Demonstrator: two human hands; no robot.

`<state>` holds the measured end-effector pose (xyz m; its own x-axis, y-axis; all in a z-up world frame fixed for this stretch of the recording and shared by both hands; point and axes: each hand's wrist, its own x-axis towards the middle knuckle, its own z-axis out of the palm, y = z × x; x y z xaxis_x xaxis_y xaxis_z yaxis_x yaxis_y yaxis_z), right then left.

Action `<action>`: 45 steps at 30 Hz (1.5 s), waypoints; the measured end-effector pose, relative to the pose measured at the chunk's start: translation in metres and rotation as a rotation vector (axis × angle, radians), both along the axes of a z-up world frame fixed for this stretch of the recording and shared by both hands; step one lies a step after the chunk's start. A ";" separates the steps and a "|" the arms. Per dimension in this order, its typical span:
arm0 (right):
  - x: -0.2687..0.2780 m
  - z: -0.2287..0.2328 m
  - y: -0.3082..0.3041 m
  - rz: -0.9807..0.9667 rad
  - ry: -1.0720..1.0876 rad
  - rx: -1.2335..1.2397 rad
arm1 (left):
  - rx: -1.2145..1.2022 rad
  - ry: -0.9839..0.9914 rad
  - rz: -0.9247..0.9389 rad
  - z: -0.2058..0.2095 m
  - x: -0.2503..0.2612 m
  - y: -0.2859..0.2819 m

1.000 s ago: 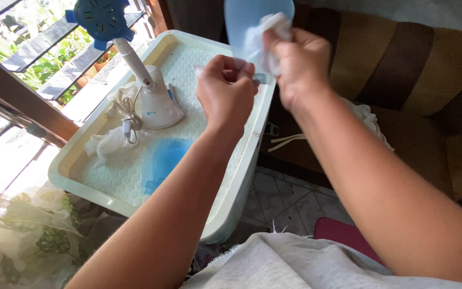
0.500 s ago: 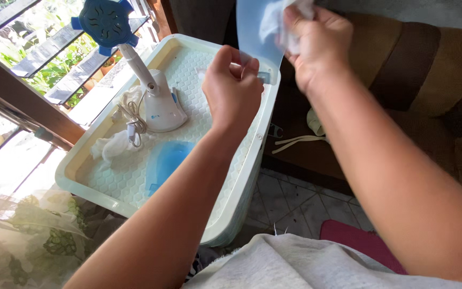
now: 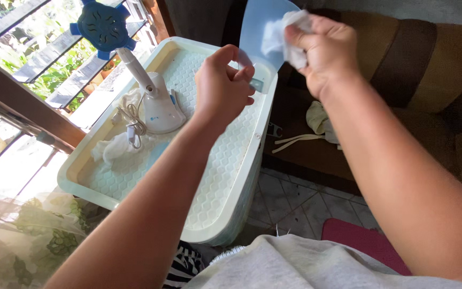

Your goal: The person wipes a translucent blue plastic fan blade with a white cloth over a white basin. The person repeatedly rubs the blade's surface and edges with the cloth while holding the blade in one hand.

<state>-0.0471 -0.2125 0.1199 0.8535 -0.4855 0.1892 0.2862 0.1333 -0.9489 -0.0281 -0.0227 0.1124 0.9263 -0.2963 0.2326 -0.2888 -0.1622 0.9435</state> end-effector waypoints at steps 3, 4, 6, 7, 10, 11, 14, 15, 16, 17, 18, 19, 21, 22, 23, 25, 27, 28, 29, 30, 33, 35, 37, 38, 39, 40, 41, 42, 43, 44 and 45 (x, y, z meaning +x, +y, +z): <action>0.002 -0.001 -0.015 0.019 -0.052 0.022 | 0.043 -0.079 -0.010 0.001 0.005 0.008; 0.005 -0.001 -0.017 -0.025 -0.042 0.055 | 0.046 -0.109 -0.007 0.001 0.004 0.005; 0.008 -0.001 -0.019 -0.122 -0.018 0.122 | -0.210 -0.041 0.138 -0.001 -0.004 -0.004; 0.011 0.001 -0.015 -0.127 -0.041 0.304 | -0.339 -0.010 0.214 -0.003 -0.009 -0.012; 0.013 0.007 0.008 -0.130 -0.066 0.674 | -0.408 0.134 0.199 -0.014 -0.025 -0.048; 0.011 0.005 0.019 -0.135 -0.053 0.678 | -0.488 0.107 0.218 -0.018 -0.024 -0.057; 0.000 -0.001 0.046 -0.106 -0.058 0.547 | -0.704 0.072 0.311 -0.022 -0.007 -0.077; -0.003 -0.004 0.051 -0.086 -0.063 0.483 | -0.754 0.096 0.371 -0.021 0.003 -0.076; -0.006 -0.005 0.053 -0.063 -0.063 0.463 | -0.803 0.119 0.431 -0.020 0.011 -0.073; -0.009 -0.007 0.052 -0.038 -0.062 0.441 | -0.706 0.111 0.434 -0.021 0.016 -0.070; -0.011 -0.009 0.049 -0.014 -0.061 0.420 | -0.608 0.103 0.437 -0.021 0.020 -0.066; -0.014 -0.010 0.045 0.020 -0.047 0.364 | -0.511 0.092 0.442 -0.020 0.024 -0.059; -0.018 -0.010 0.034 0.085 -0.021 0.248 | -0.242 0.064 0.431 -0.014 0.030 -0.044; -0.019 -0.010 0.029 0.086 0.002 0.195 | -0.109 0.050 0.422 -0.011 0.033 -0.037; -0.021 -0.009 0.024 0.086 0.026 0.144 | -0.097 0.135 0.315 -0.006 0.034 -0.029; -0.025 -0.008 0.017 0.132 0.017 0.007 | -0.071 0.305 0.103 0.002 0.038 -0.014; -0.028 -0.005 0.009 0.218 -0.051 -0.167 | 0.047 0.350 0.015 0.010 0.041 -0.002; -0.030 -0.003 0.005 0.243 -0.053 -0.216 | 0.104 0.373 -0.030 0.013 0.042 0.002; -0.031 -0.003 0.002 0.268 -0.054 -0.266 | 0.155 0.374 -0.039 0.017 0.044 0.005; -0.031 -0.003 0.000 0.294 -0.055 -0.315 | 0.205 0.375 -0.048 0.020 0.044 0.007; -0.026 -0.003 -0.002 0.229 -0.058 -0.362 | 0.219 0.360 -0.044 0.025 0.042 0.008; -0.022 -0.004 -0.002 0.111 0.009 -0.350 | 0.195 0.361 -0.041 0.026 0.037 0.001; -0.020 -0.005 0.002 0.040 0.034 -0.291 | 0.186 0.374 -0.039 0.027 0.033 -0.004; -0.019 -0.004 0.006 0.030 0.025 -0.238 | 0.201 0.363 -0.042 0.028 0.032 -0.004; -0.020 -0.003 0.008 0.019 0.016 -0.184 | 0.216 0.350 -0.045 0.030 0.033 -0.004; -0.021 -0.002 0.011 0.020 0.008 -0.226 | 0.231 0.338 -0.048 0.031 0.033 -0.005; -0.023 0.001 0.011 0.020 0.001 -0.271 | 0.283 0.331 -0.078 0.033 0.036 -0.001; -0.026 0.003 0.010 0.020 -0.007 -0.317 | 0.336 0.323 -0.107 0.035 0.040 0.005; -0.028 0.006 0.009 0.074 -0.033 -0.354 | 0.390 0.316 -0.139 0.034 0.042 0.006; -0.030 0.008 0.007 0.128 -0.058 -0.391 | 0.399 0.320 -0.118 0.032 0.044 0.004; -0.031 0.010 0.005 0.179 -0.090 -0.425 | 0.412 0.317 -0.097 0.030 0.045 0.002</action>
<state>-0.0781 -0.2076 0.1301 0.8879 -0.1956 0.4164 0.3776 -0.2072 -0.9025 0.0167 -0.0206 0.1423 0.8960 -0.3923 -0.2082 -0.0321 -0.5248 0.8506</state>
